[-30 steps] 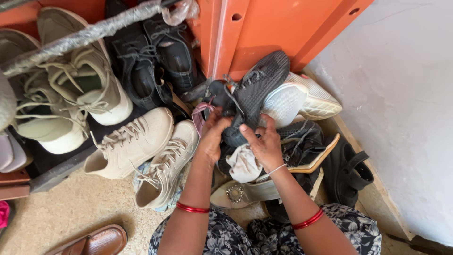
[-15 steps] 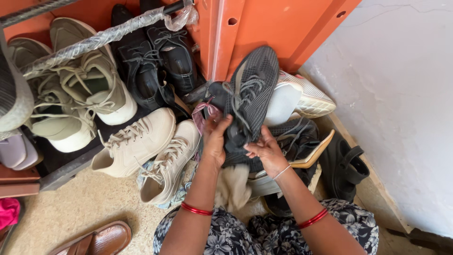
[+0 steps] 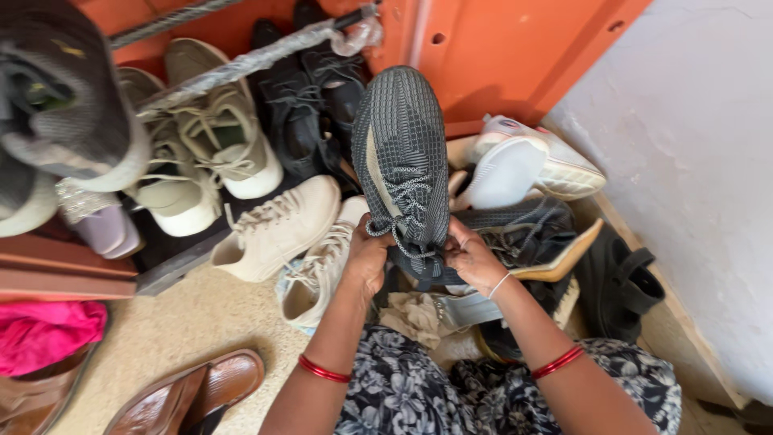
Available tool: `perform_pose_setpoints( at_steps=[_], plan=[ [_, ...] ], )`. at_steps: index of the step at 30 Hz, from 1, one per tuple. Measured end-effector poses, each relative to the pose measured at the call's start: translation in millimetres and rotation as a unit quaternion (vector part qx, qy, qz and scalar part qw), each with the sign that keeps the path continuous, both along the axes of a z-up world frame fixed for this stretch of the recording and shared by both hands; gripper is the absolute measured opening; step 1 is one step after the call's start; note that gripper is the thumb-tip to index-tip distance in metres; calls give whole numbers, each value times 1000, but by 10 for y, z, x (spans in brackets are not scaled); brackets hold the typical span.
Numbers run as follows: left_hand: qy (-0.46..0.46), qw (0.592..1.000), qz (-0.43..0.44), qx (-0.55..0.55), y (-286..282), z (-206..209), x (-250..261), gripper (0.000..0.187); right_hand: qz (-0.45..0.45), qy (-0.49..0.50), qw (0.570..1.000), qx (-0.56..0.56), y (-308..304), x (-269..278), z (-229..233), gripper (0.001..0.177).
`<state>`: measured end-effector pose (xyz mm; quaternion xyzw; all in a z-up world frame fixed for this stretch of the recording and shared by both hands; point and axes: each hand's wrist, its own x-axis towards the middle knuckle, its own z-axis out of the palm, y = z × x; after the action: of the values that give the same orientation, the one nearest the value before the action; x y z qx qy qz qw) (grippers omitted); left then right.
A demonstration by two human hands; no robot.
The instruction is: The person sits on the floor and wipes several pairs of shoes with a cloth, including black sneakers, white sneakers, and dark knit sneakers. The person picks up each shoe, wipes the upper and sole, and places them back on the floor or into the shoe rack.
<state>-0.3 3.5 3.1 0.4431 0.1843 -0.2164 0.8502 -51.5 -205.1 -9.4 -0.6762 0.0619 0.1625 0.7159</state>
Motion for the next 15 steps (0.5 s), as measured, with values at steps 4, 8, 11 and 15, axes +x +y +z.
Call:
perform_pose_setpoints(
  at_steps=[4, 8, 11, 15],
  plan=[
    [-51, 993, 87, -57, 183, 125, -7, 51, 16, -32, 999, -31, 232, 192, 124, 93],
    [-145, 978, 151, -3, 475, 260, 67, 38, 69, -114, 988, -82, 622, 431, 459, 101],
    [-167, 963, 211, -30, 713, 425, 133, 36, 101, -158, 982, -23, 949, 674, 783, 98],
    [-175, 954, 242, 7, 1019, 688, 278, 37, 85, -84, 992, -30, 1322, 962, 1120, 85]
  ],
)
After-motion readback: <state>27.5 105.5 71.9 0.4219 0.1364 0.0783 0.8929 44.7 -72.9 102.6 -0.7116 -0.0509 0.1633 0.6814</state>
